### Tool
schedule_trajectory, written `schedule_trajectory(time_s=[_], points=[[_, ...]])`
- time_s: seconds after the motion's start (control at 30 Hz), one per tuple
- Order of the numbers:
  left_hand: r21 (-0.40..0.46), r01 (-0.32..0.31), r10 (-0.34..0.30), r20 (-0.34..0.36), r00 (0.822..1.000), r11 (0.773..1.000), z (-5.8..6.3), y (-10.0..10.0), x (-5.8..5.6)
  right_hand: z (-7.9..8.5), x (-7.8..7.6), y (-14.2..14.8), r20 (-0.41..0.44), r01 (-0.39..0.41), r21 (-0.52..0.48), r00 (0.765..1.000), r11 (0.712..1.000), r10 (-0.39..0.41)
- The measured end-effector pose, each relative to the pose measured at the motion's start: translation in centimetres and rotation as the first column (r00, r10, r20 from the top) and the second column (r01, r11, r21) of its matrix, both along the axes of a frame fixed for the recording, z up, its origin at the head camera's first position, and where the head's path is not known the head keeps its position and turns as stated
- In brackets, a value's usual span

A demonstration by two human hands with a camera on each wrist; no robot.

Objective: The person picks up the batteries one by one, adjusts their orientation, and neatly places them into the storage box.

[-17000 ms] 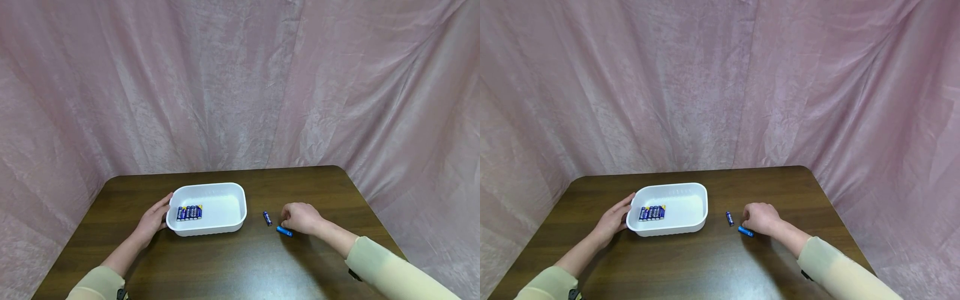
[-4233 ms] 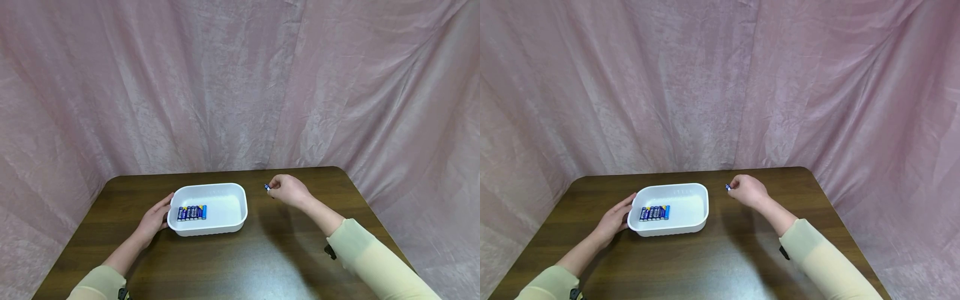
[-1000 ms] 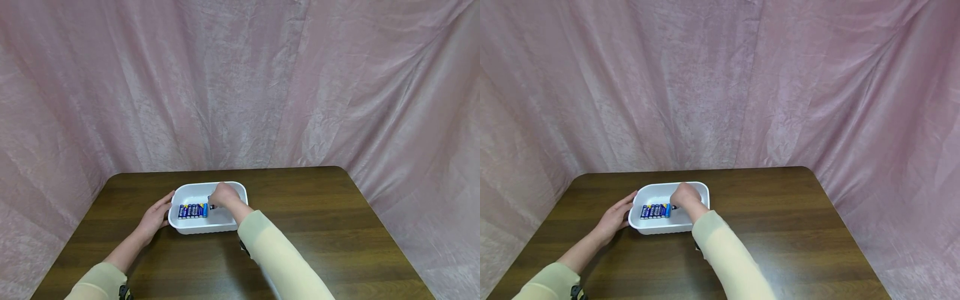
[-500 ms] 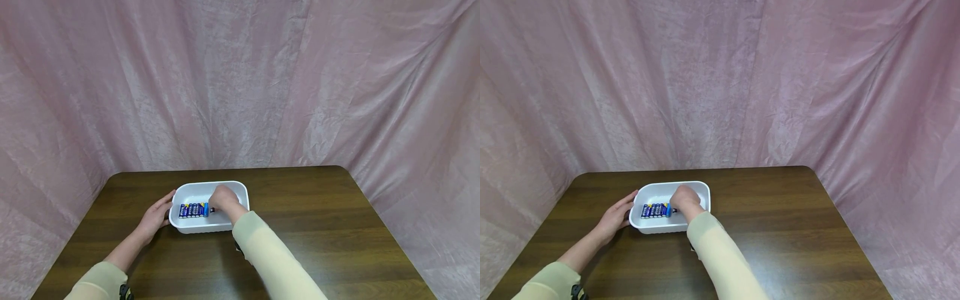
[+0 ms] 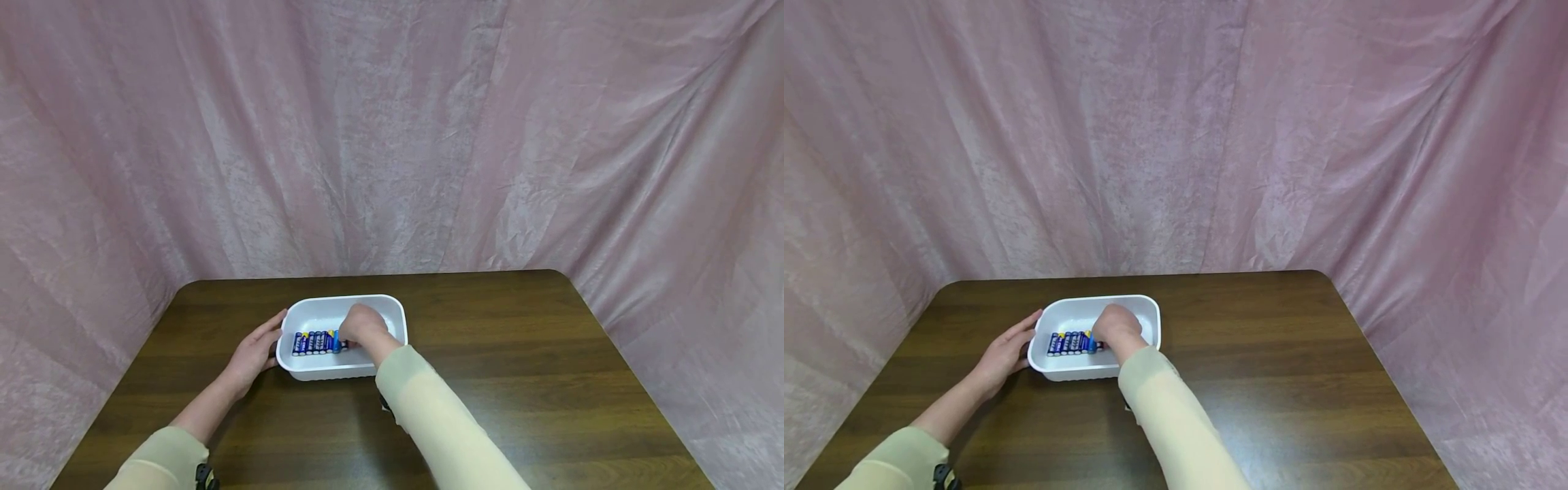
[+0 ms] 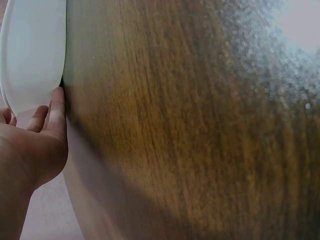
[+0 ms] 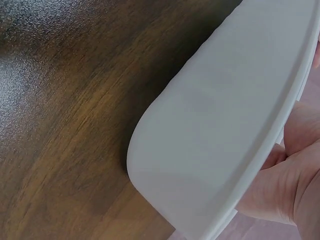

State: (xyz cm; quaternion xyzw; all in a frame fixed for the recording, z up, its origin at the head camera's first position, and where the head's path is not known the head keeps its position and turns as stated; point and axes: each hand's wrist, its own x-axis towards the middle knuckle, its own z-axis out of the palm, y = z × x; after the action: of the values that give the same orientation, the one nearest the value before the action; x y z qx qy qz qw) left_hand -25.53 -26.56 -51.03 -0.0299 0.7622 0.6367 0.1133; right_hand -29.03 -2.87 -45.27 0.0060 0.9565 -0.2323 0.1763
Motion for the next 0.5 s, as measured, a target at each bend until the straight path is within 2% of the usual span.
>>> schedule_trajectory(time_s=[0.5], points=[[-0.003,-0.002,0.002,-0.004,1.000,1.000,-0.19,-0.03,-0.10,0.24,-0.13,0.13,0.017,-0.003,-0.005,1.000,1.000,0.004]])
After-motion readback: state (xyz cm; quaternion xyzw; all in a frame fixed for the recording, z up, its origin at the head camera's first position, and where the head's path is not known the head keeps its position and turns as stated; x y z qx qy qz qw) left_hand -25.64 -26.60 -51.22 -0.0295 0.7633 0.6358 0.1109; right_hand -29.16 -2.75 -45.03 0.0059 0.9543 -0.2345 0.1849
